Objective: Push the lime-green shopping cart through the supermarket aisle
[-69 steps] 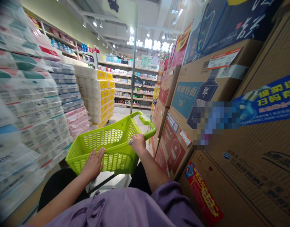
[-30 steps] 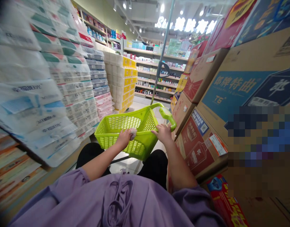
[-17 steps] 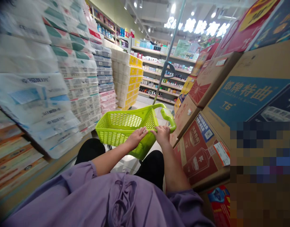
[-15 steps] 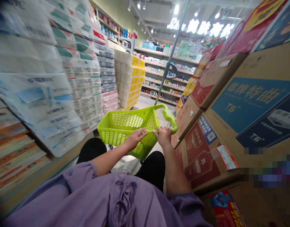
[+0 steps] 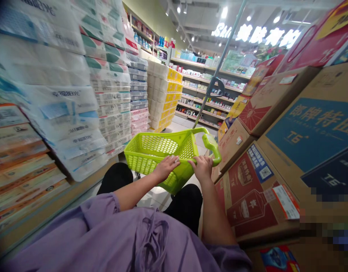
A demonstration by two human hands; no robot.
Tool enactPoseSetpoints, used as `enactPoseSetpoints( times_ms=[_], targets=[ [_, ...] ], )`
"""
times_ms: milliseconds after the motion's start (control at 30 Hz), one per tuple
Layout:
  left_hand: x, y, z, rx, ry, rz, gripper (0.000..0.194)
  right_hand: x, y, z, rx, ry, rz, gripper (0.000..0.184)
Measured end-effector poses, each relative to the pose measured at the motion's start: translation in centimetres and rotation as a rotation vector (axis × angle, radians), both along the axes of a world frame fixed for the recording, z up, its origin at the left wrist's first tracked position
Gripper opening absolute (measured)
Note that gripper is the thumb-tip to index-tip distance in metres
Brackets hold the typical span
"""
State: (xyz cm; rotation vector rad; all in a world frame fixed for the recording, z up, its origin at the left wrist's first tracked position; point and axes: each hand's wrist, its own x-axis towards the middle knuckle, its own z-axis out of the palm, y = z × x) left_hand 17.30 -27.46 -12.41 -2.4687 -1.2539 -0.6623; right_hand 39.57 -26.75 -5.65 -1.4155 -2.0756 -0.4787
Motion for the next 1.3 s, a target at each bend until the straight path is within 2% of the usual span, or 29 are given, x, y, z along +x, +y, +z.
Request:
enactPoseSetpoints(
  times_ms=[233,300,367,500,567,700,800,867,967,1067,1167,1233,1300],
  targets=[
    [-5.7,-1.1,-0.4,-0.05,-0.002,0.109,0.045,0.4,0.3,-0.7,0.036,-0.001,0.012,0.033],
    [-5.4,-1.2,-0.1,-0.072,-0.016,0.149,0.045,0.3,0.2,-0.6,0.036,0.008,0.005,0.033],
    [-3.9,-1.1,0.3,-0.092,-0.017,0.16,0.044,0.1,0.2,-0.5,0.032,0.017,0.001,0.033],
    [-0.3,-0.8,1.2,-0.103,0.024,0.081,0.046,0.1,0.2,-0.5,0.017,0.019,0.002,0.034],
    [0.2,-0.8,1.5,-0.093,0.012,0.077,0.046,0.2,0.2,-0.6,0.02,0.012,-0.001,0.034],
    [-2.2,-1.2,1.0,-0.062,-0.058,0.12,0.039,0.3,0.3,-0.9,0.043,0.002,-0.007,0.032],
    [-4.8,-1.7,0.3,-0.031,-0.155,0.225,0.031,0.2,0.3,-1.0,0.046,0.011,0.002,0.03],
    [-5.5,-2.0,0.1,-0.027,-0.211,0.281,0.027,0.1,0.3,-1.0,0.045,0.02,0.001,0.029],
    [-4.1,-2.0,0.5,-0.081,-0.226,0.215,0.028,-0.1,0.3,-0.8,0.048,0.022,-0.012,0.03],
    [-0.8,-1.6,1.2,-0.173,-0.262,0.07,0.035,-0.3,0.1,-0.5,0.054,0.014,-0.018,0.031],
    [1.9,-1.3,1.4,-0.213,-0.358,0.001,0.032,-0.3,-0.1,-0.4,0.058,0.01,-0.028,0.033],
    [2.2,-1.2,0.9,-0.202,-0.373,-0.023,0.03,-0.3,-0.2,-0.4,0.062,0.015,-0.024,0.035],
    [1.1,-1.1,0.0,-0.172,-0.357,-0.027,0.027,-0.2,-0.1,-0.5,0.066,0.019,-0.011,0.036]
  ],
)
